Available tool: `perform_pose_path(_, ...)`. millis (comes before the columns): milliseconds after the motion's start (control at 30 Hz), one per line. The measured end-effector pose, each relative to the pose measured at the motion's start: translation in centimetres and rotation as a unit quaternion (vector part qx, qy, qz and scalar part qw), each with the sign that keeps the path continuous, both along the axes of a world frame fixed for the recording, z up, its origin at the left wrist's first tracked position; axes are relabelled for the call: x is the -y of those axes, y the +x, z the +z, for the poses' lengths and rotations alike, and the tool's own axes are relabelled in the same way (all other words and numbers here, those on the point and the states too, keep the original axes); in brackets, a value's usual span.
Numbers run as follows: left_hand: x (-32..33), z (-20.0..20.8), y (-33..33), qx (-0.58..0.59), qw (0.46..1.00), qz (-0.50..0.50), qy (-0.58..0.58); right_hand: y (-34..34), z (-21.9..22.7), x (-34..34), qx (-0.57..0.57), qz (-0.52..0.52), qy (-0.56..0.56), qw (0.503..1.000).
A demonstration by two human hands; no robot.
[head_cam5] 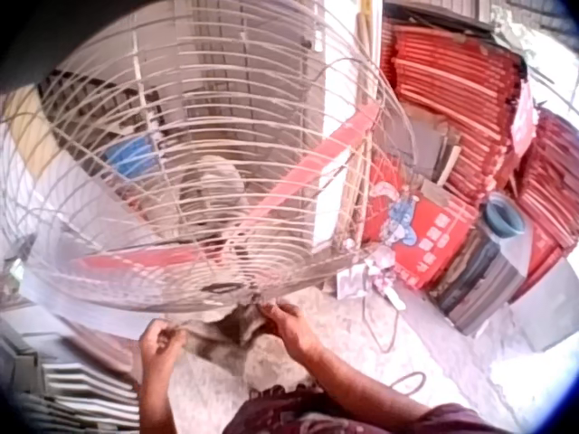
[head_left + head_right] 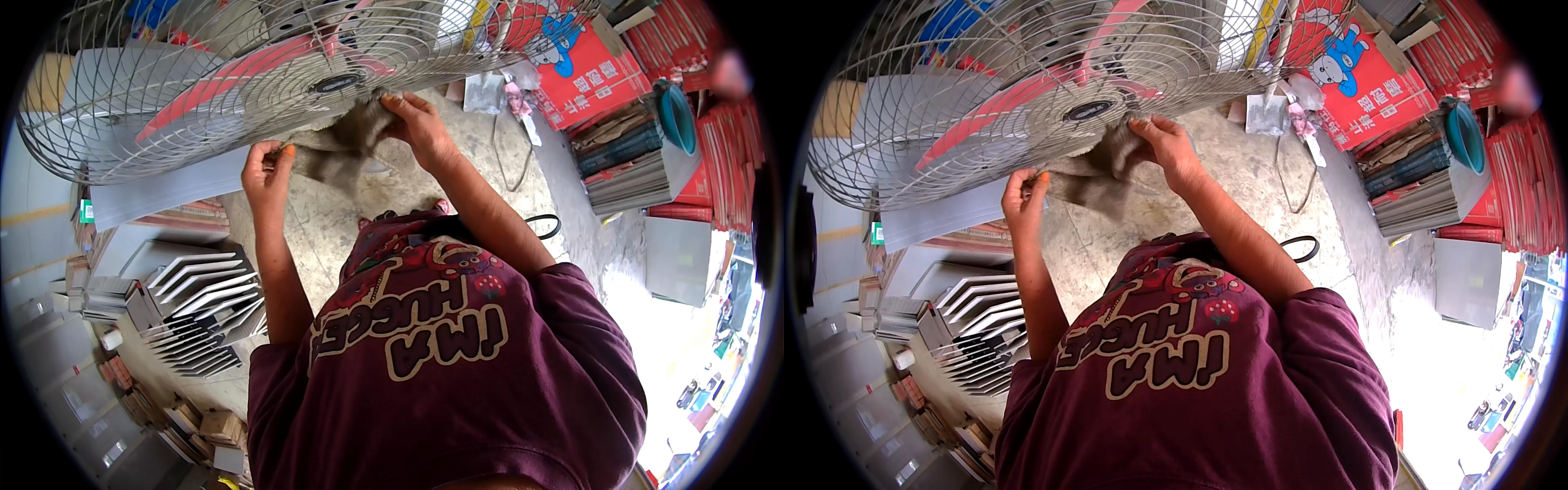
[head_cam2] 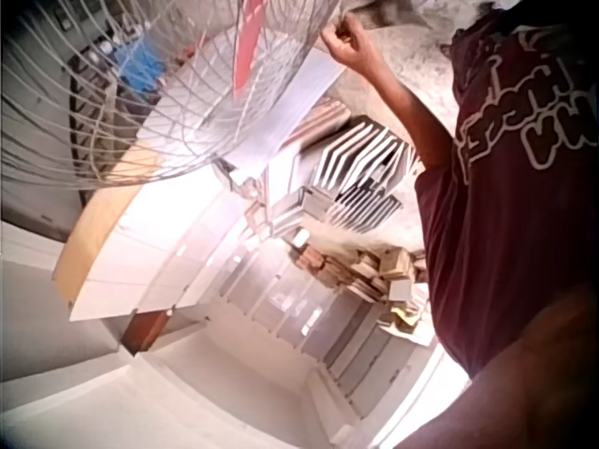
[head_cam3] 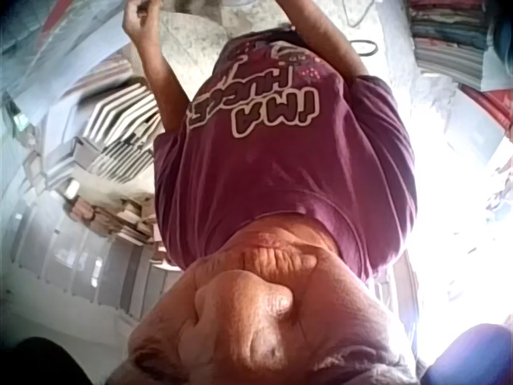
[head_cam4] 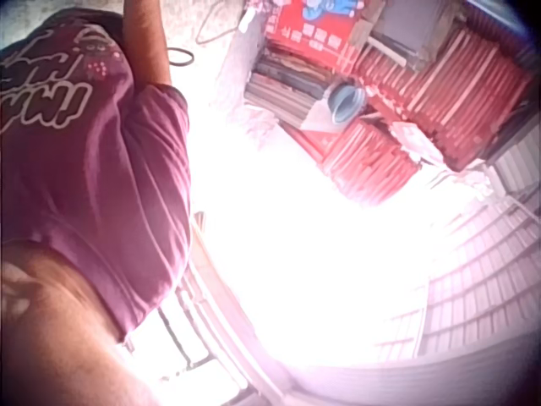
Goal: The person wipes the central hub and motor housing of a large metal fan using a cloth.
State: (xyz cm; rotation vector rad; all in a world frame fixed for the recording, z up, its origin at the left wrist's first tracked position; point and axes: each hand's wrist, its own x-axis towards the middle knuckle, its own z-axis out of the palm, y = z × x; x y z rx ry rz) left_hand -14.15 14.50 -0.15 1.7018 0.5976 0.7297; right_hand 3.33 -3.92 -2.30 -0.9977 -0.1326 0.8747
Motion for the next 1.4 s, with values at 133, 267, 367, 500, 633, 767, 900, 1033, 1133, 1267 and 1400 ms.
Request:
perform_pose_path(133,0.8,0.6,0.0,-0.013,0.999,-0.004,-0.048,-0.5,2.6,-2.3,0.016,-0.062,0.062,0.996)
perform_pose_path(267,0.4,0.5,-0.3,-0.004,1.000,0.017,-0.018,-1.1,2.4,-4.7,0.082,-0.057,0.053,0.994)
perform_pose_path(367,0.0,0.3,-0.8,0.021,0.998,0.026,-0.055,-1.7,1.5,-5.8,0.122,-0.052,0.076,0.988)
perform_pose_path(500,-0.2,0.3,-0.9,0.022,0.998,0.028,-0.060,-2.3,-1.3,-8.1,0.150,-0.041,0.051,0.987)
perform_pose_path(633,-0.1,0.4,-0.8,0.018,0.998,0.021,-0.061,-2.3,-2.6,-8.8,0.139,-0.046,-0.001,0.989)
perform_pose_path(767,-0.1,0.2,-0.4,0.027,0.999,0.024,-0.026,-2.3,-3.4,-8.3,0.133,-0.075,-0.006,0.988)
perform_pose_path(900,0.2,0.1,-0.3,0.005,0.999,0.023,-0.023,-1.8,-2.3,-6.1,0.059,-0.088,0.011,0.994)
perform_pose_path(1033,0.7,0.2,-0.3,0.014,0.999,0.017,-0.031,-1.3,-1.4,-4.9,0.065,-0.115,0.037,0.991)
perform_pose_path(1133,1.1,0.7,-0.4,0.029,0.999,0.013,-0.042,-1.9,0.3,-4.6,0.033,-0.150,0.091,0.984)
perform_pose_path(1267,1.4,1.2,-0.7,0.046,0.997,0.018,-0.055,-3.1,3.1,-5.5,0.120,-0.128,0.120,0.977)
perform_pose_path(1400,1.1,1.4,-1.3,0.054,0.996,0.022,-0.068,-4.0,1.7,-7.9,0.201,-0.074,0.075,0.974)
